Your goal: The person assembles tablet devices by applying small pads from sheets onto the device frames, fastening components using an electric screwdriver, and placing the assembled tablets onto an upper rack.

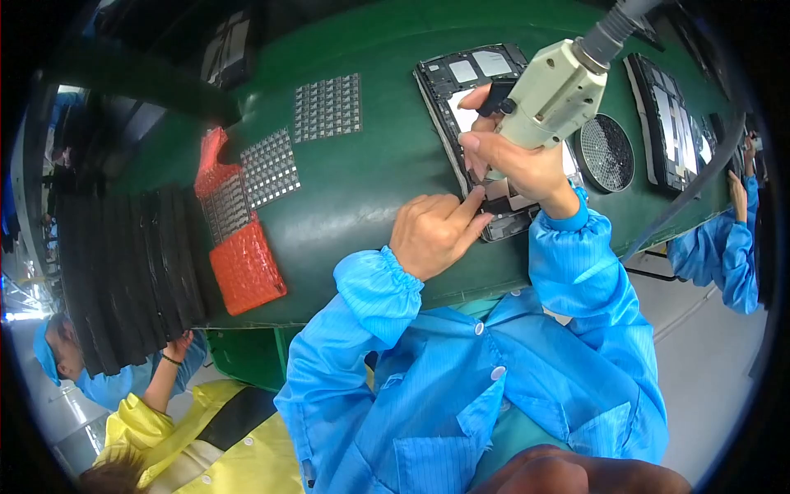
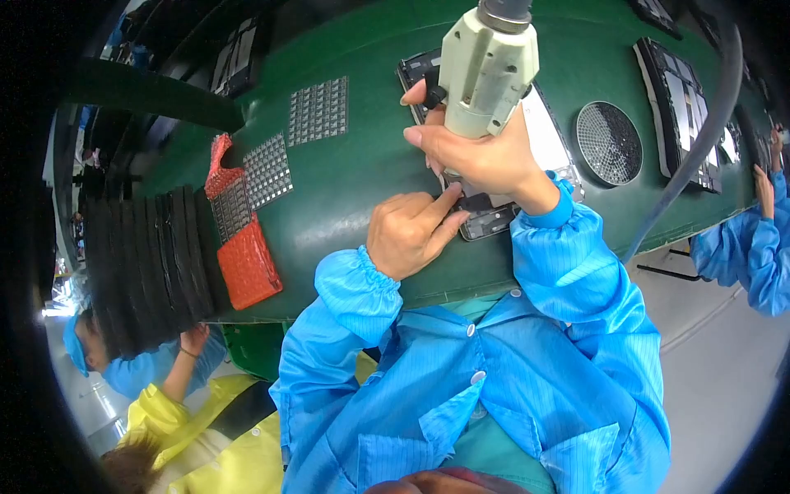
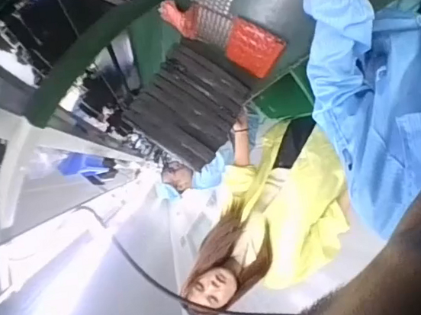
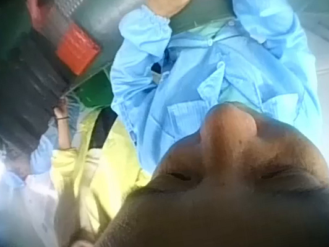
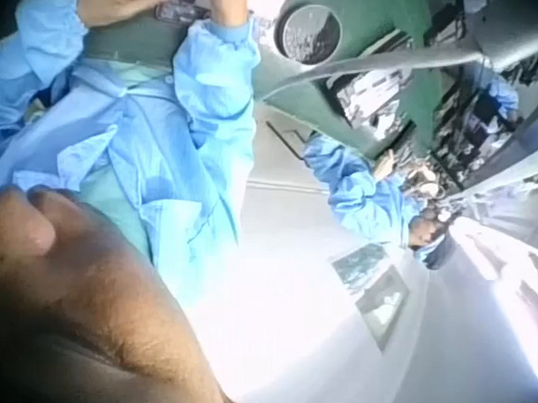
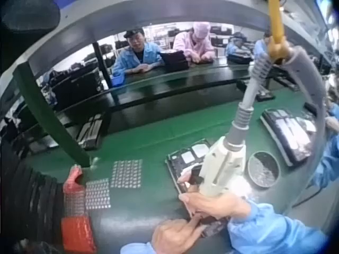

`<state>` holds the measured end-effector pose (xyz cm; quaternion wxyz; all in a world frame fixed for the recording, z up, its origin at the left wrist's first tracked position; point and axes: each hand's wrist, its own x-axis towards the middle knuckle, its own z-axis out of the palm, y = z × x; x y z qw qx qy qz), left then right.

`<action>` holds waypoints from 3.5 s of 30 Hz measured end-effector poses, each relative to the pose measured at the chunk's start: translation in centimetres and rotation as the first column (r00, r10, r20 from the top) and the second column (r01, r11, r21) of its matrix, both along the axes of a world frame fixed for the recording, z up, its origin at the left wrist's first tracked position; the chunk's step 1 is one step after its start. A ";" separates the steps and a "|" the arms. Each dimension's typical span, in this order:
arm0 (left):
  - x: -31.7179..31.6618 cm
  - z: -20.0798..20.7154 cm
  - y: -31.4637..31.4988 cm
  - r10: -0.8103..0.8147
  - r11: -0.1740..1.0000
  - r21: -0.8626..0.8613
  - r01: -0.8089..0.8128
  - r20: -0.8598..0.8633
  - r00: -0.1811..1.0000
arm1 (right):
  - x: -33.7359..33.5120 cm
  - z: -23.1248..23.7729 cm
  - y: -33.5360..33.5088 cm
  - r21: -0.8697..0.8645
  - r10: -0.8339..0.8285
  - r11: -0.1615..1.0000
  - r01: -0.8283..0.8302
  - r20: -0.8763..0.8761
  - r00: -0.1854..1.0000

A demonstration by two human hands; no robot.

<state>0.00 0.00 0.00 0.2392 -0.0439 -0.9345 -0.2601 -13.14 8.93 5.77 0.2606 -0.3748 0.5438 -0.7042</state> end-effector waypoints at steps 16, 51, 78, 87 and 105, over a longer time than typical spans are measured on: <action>-0.2 0.2 0.1 -0.008 1.000 -0.030 0.007 -0.025 1.000 | 0.0 1.1 0.6 -0.037 -0.141 0.989 0.142 0.025 0.990; -15.6 23.6 -3.8 0.159 0.974 -0.100 -0.201 -0.329 0.931 | -10.3 -2.6 10.3 -0.101 -0.451 0.886 0.453 0.040 0.892; -13.4 7.7 -3.2 0.177 0.983 -0.011 -0.184 -0.226 0.958 | -11.7 -1.8 10.1 -0.123 -0.384 0.917 0.379 -0.018 0.923; -10.8 -1.1 -3.4 0.365 0.902 0.240 -0.360 0.022 0.931 | -10.4 -1.6 10.5 -0.037 -0.417 0.909 0.415 -0.066 0.907; -10.1 -2.1 -4.9 0.378 0.921 0.174 -0.348 -0.190 0.906 | -9.6 -1.0 9.9 -0.150 -0.498 0.862 0.484 -0.075 0.864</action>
